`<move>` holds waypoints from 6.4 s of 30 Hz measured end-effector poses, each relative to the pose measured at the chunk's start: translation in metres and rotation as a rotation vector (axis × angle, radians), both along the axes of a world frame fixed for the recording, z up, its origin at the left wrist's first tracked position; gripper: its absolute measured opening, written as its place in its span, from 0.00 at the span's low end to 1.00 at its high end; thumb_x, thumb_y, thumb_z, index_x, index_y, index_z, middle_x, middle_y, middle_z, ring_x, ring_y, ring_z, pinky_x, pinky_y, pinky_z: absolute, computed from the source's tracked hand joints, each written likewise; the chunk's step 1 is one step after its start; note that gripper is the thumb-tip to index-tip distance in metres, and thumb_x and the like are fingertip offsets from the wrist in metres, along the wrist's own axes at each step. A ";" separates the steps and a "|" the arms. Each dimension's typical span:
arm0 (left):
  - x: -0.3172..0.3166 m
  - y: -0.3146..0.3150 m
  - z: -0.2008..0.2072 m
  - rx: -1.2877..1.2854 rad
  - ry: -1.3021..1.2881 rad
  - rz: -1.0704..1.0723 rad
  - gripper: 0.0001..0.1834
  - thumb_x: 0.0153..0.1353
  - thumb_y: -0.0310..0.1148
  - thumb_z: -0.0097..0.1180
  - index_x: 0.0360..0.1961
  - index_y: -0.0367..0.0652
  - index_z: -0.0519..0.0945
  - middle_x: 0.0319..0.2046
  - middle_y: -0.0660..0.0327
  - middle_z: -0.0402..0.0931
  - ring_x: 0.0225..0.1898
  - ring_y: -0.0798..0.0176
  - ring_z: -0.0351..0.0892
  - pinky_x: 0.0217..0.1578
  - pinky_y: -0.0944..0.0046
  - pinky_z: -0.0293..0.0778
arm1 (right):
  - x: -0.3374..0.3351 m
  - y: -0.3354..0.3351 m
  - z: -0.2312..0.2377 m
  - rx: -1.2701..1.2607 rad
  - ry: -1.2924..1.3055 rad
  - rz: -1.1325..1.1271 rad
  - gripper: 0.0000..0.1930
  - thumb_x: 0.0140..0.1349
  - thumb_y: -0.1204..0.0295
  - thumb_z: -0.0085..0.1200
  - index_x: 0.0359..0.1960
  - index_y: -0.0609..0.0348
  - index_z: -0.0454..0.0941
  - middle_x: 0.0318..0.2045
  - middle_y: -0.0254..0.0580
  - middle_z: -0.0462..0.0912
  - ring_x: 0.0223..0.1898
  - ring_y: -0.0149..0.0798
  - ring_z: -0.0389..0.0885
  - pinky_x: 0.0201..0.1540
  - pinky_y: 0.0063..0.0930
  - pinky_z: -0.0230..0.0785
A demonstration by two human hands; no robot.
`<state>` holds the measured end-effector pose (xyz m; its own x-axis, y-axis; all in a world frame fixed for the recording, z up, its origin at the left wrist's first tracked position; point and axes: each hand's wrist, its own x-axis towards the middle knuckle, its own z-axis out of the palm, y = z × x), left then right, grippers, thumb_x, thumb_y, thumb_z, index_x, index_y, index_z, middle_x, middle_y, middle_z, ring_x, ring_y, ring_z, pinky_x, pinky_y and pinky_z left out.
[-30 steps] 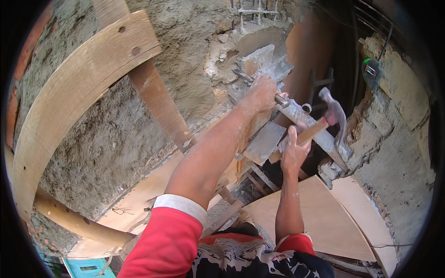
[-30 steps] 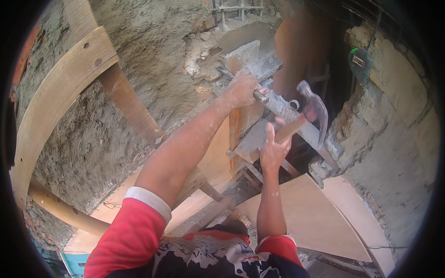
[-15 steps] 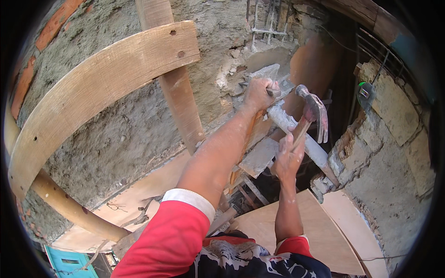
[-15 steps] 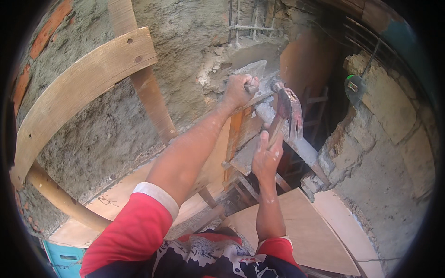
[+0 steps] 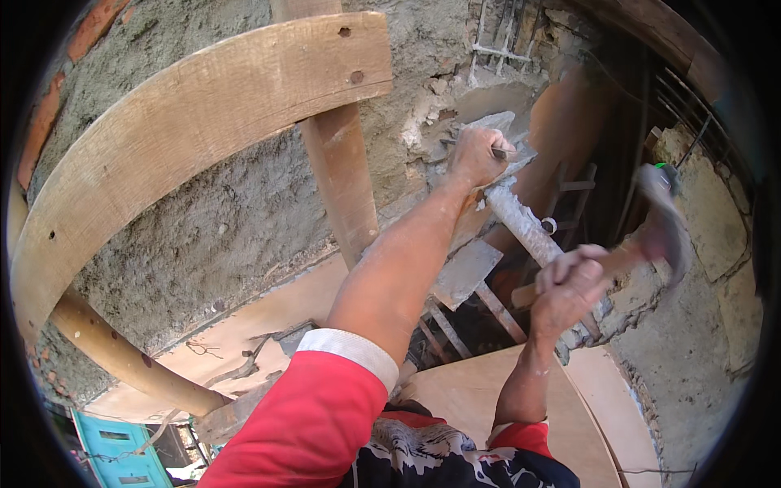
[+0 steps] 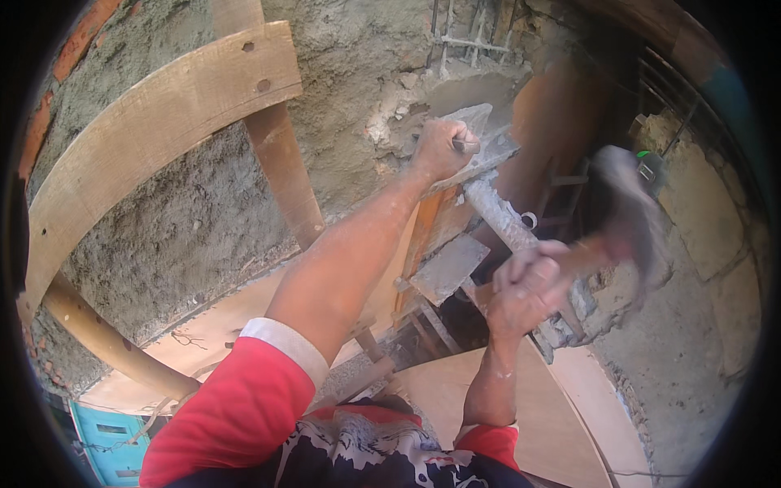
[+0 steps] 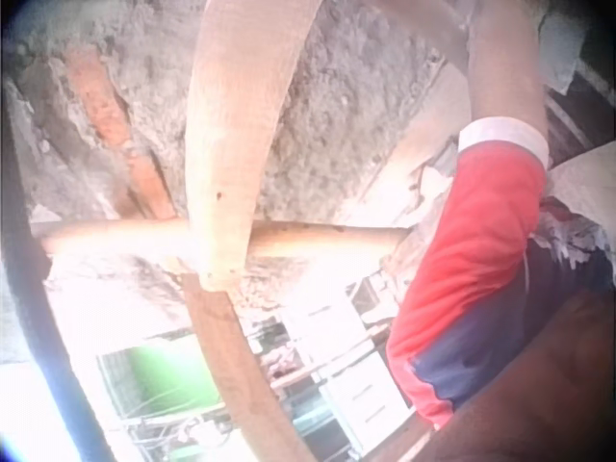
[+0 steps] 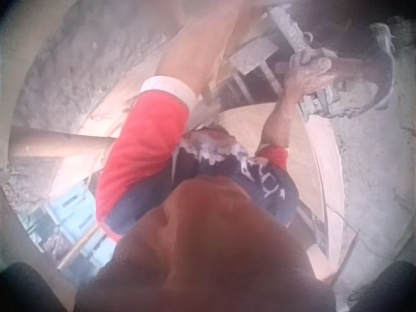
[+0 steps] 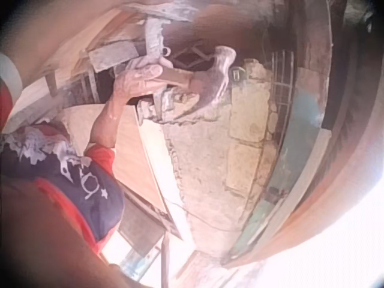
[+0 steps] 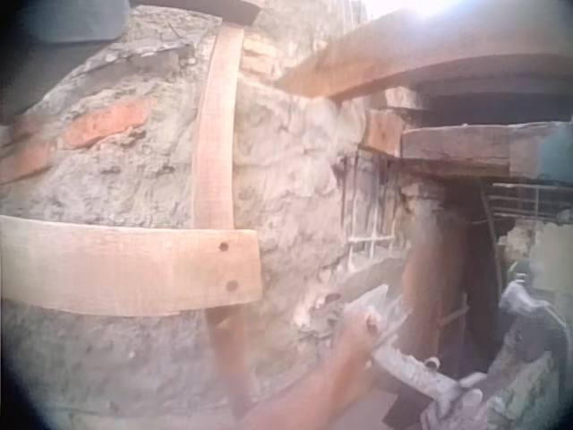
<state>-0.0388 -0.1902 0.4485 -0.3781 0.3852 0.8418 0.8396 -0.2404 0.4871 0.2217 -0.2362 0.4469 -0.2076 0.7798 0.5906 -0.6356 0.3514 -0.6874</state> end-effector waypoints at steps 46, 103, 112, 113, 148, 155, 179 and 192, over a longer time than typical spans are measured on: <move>0.012 -0.032 -0.027 -0.225 0.122 0.046 0.03 0.44 0.29 0.67 0.22 0.45 0.84 0.26 0.53 0.81 0.36 0.48 0.80 0.38 0.55 0.75 | -0.099 0.041 -0.063 0.280 -0.491 -0.223 0.16 0.70 0.62 0.57 0.49 0.61 0.72 0.30 0.35 0.79 0.26 0.26 0.72 0.29 0.24 0.66; 0.002 -0.044 -0.038 0.192 0.363 -0.315 0.17 0.58 0.30 0.61 0.15 0.44 0.71 0.13 0.57 0.66 0.16 0.51 0.69 0.22 0.53 0.65 | -0.028 -0.032 -0.043 0.144 -0.717 -0.105 0.18 0.75 0.60 0.46 0.53 0.64 0.72 0.21 0.34 0.75 0.20 0.26 0.70 0.25 0.24 0.64; -0.019 -0.023 -0.031 0.155 0.210 -0.205 0.16 0.57 0.25 0.62 0.16 0.44 0.70 0.14 0.56 0.69 0.17 0.52 0.70 0.21 0.55 0.65 | -0.006 -0.050 -0.012 0.521 -0.383 -0.183 0.24 0.76 0.50 0.41 0.55 0.60 0.62 0.18 0.32 0.67 0.14 0.24 0.62 0.18 0.19 0.54; -0.019 -0.023 -0.027 0.163 0.183 -0.223 0.16 0.57 0.25 0.62 0.16 0.44 0.70 0.14 0.56 0.69 0.17 0.53 0.71 0.21 0.55 0.65 | -0.009 -0.050 -0.005 0.584 -0.264 -0.156 0.24 0.76 0.50 0.41 0.57 0.59 0.61 0.18 0.33 0.67 0.13 0.25 0.62 0.17 0.19 0.55; -0.062 -0.061 -0.055 -0.063 0.337 -0.350 0.13 0.47 0.27 0.63 0.17 0.44 0.69 0.18 0.57 0.68 0.24 0.50 0.71 0.28 0.54 0.68 | -0.027 0.019 -0.069 1.044 -1.140 -0.271 0.15 0.55 0.71 0.64 0.41 0.64 0.77 0.27 0.47 0.82 0.27 0.51 0.84 0.28 0.37 0.76; -0.078 -0.065 -0.046 0.086 0.375 -0.399 0.13 0.47 0.26 0.64 0.17 0.43 0.68 0.20 0.55 0.70 0.27 0.49 0.74 0.32 0.55 0.71 | -0.021 0.006 -0.077 1.184 -0.694 -0.239 0.12 0.54 0.68 0.63 0.35 0.60 0.76 0.26 0.44 0.78 0.24 0.50 0.81 0.28 0.38 0.75; -0.061 -0.045 -0.069 0.187 0.233 -0.296 0.12 0.63 0.27 0.60 0.23 0.38 0.74 0.23 0.51 0.74 0.27 0.48 0.76 0.36 0.55 0.75 | -0.022 0.021 -0.084 0.856 -1.017 -0.154 0.10 0.60 0.75 0.59 0.43 0.63 0.76 0.28 0.54 0.80 0.29 0.60 0.82 0.31 0.41 0.75; -0.044 -0.017 -0.002 0.424 -0.219 -0.496 0.28 0.77 0.46 0.46 0.18 0.42 0.66 0.18 0.70 0.61 0.24 0.72 0.60 0.34 0.65 0.69 | 0.060 -0.048 -0.144 0.362 -1.154 -0.261 0.10 0.63 0.71 0.60 0.42 0.62 0.79 0.23 0.56 0.80 0.25 0.60 0.80 0.28 0.46 0.71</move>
<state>-0.0826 -0.2074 0.4461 -0.4211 0.2107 0.8822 0.4742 -0.7780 0.4122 0.2821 -0.2841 0.3030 -0.6127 0.7059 0.3555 0.3953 0.6632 -0.6355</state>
